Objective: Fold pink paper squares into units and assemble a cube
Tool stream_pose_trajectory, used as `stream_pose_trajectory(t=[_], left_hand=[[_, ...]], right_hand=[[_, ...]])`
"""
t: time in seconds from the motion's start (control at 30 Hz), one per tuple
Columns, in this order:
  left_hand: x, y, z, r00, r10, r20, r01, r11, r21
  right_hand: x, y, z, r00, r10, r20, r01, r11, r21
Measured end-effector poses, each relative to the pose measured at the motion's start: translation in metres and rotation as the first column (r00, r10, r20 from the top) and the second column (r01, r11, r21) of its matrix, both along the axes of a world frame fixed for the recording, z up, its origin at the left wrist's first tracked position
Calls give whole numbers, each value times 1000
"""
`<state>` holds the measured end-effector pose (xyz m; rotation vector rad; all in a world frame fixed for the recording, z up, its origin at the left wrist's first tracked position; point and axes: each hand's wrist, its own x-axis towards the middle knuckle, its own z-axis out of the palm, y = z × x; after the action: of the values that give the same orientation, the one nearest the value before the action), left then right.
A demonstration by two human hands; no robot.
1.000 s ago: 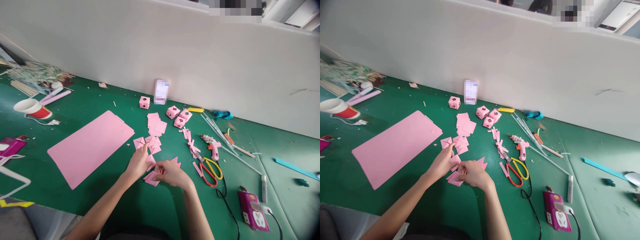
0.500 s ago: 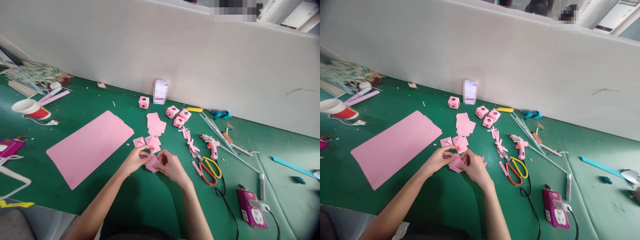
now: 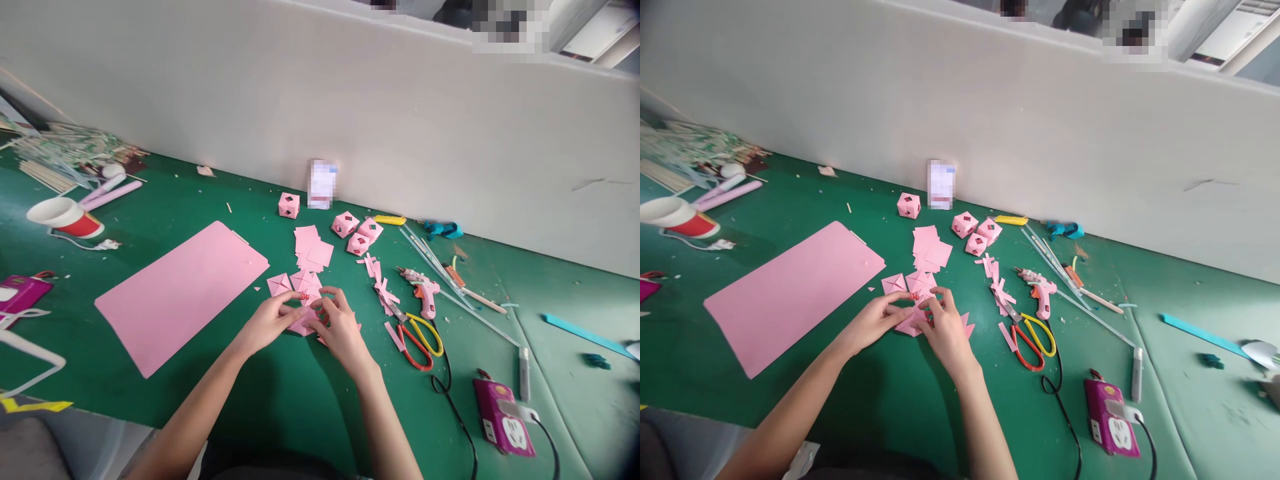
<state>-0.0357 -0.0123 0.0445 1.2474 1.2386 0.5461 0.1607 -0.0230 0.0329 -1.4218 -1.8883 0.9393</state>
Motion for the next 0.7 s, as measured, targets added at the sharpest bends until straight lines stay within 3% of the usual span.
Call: stream_pose_trajectory(t=[0.17,0.27,0.33,0.4,0.47,0.57,0.7], left_hand=[[-3,-1,3,996,-19,82,21,999,-26],[-12,5,0,992,127,-20,-123,982,144],[-20,13,-6,941,249,-228,-163,927,337],[-28,21,-15,841,357,-408,-108,848,518],[-34,28,-26,769,370,-522,13,807,591],[-37,33,-37,740,293,-606,132,820,557],[-36,35,-42,735,250,-630,171,830,530]], right_hand=[[-1,0,8,996,34,80,-38,998,46],[-1,-1,12,994,3,107,3,998,-56],[0,-1,12,994,-23,110,36,993,-116],[1,-1,11,992,-29,119,44,991,-125],[2,-1,10,991,-24,134,40,993,-114],[2,-1,9,990,-20,138,36,993,-111],[2,-2,8,994,-8,114,21,993,-113]])
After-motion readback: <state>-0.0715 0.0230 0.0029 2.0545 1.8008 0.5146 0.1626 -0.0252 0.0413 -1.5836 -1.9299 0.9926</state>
